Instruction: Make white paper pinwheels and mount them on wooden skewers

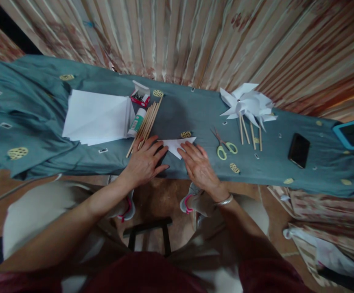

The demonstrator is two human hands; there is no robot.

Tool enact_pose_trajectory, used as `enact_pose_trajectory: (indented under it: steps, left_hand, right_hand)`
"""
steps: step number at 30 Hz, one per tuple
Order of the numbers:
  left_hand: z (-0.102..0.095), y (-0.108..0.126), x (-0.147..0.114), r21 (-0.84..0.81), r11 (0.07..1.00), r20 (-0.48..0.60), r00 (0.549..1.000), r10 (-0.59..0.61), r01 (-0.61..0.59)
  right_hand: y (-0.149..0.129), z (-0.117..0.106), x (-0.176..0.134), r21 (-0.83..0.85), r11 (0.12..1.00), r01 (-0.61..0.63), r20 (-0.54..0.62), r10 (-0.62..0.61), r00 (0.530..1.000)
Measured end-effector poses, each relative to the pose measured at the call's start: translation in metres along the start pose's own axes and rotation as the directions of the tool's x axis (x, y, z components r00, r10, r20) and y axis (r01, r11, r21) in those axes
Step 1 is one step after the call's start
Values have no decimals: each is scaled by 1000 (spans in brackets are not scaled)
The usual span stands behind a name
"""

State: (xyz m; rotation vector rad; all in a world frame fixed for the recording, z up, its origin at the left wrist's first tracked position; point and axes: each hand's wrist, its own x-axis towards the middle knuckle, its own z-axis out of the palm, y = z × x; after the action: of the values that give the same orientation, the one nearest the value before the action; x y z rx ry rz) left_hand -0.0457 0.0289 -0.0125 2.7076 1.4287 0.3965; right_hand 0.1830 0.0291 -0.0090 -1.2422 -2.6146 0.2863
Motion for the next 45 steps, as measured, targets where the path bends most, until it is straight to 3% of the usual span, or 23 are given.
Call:
enact_pose_trajectory:
  steps: [23, 34, 39, 45]
  left_hand:
    - [-1, -2, 1, -10, 1000, -22, 1000, 15, -15]
    - [3, -8, -1, -52, 997, -53, 997, -54, 51]
    - [3, 2, -4, -23, 997, -62, 996, -70, 69]
    - [12, 25, -4, 0, 999, -14, 999, 35, -35]
  right_hand:
    - [-3, 7, -8, -79, 997, -17, 23, 18, 1000]
    - [2, 8, -9, -115, 993, 18, 43, -13, 999]
    - [0, 12, -9, -130, 991, 12, 10, -11, 1000]
    - [2, 14, -9, -119, 992, 34, -15, -36, 999]
